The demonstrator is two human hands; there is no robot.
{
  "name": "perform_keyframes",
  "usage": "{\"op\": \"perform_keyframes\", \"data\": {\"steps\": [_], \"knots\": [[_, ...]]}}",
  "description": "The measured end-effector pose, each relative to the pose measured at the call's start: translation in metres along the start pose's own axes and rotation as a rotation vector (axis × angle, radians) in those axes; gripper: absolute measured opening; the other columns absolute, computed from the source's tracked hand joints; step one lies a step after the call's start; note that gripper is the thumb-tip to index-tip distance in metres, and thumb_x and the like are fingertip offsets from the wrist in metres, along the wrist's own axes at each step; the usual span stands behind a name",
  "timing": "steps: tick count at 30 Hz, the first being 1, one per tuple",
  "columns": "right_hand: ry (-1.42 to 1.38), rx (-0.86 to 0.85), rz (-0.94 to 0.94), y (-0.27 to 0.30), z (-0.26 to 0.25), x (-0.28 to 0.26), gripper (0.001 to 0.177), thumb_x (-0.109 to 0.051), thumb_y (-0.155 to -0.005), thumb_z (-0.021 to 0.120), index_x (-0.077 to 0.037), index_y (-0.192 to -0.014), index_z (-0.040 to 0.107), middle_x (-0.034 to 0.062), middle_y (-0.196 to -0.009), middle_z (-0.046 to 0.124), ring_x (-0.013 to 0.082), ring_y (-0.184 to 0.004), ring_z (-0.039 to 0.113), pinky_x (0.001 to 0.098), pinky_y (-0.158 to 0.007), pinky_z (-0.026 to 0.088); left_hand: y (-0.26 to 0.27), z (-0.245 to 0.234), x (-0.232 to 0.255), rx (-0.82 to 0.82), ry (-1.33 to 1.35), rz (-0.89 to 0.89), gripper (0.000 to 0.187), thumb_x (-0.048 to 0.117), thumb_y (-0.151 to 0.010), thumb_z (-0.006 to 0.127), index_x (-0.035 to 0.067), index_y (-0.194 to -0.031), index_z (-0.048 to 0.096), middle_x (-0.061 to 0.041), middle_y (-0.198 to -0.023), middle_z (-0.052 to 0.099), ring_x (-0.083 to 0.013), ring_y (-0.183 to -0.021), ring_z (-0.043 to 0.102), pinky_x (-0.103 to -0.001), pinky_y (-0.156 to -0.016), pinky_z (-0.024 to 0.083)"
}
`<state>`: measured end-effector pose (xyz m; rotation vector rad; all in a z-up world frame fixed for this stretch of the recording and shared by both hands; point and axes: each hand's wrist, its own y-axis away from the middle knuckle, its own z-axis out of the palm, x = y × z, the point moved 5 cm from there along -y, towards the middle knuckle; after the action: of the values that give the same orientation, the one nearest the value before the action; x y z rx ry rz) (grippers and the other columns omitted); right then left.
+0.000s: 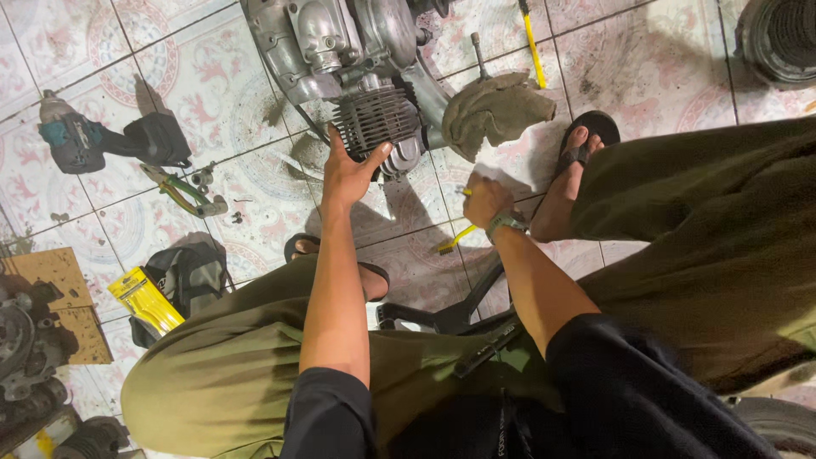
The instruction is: The person cleans the exterior of a motorcycle engine using a yellow brush and a cloth. They scrub the cylinder fins and surrounding areas, then wipe the engine with the cloth to remove debris.
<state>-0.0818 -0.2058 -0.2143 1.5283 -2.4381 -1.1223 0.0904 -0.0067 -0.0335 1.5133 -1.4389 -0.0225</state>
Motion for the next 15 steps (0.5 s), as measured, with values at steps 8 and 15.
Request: {"op": "perform_keyframes", "data": {"steps": [8, 15], "knots": [[0.145, 0.083, -0.343, 0.005, 0.025, -0.014, 0.033, -0.017, -0.078, 0.059, -0.009, -0.109, 0.051, 0.0166, -0.102, 0.057, 0.038, -0.095, 0.062, 0.0472, -0.083, 0.051, -0.003, 0.003, -0.006, 0.033, -0.003, -0.017, 0.122, 0.078, -0.074, 0.061, 0.003, -0.148, -0.001, -0.027, -0.151, 0.015, -0.0463, -0.135, 0.027, -0.063, -0.106, 0.036], [0.284, 0.515, -0.565, 0.05, -0.021, -0.037, 0.017, -0.016, -0.082, 0.05, -0.008, -0.097, 0.051, 0.0095, -0.086, 0.045, 0.0287, -0.079, 0.05, 0.0382, -0.064, 0.037, -0.007, 0.001, -0.004, 0.016, 0.024, 0.013, 0.121, 0.079, -0.076, 0.058, 0.002, -0.147, -0.002, -0.027, -0.151, 0.013, -0.0474, -0.135, 0.025, -0.064, -0.106, 0.037]]}}
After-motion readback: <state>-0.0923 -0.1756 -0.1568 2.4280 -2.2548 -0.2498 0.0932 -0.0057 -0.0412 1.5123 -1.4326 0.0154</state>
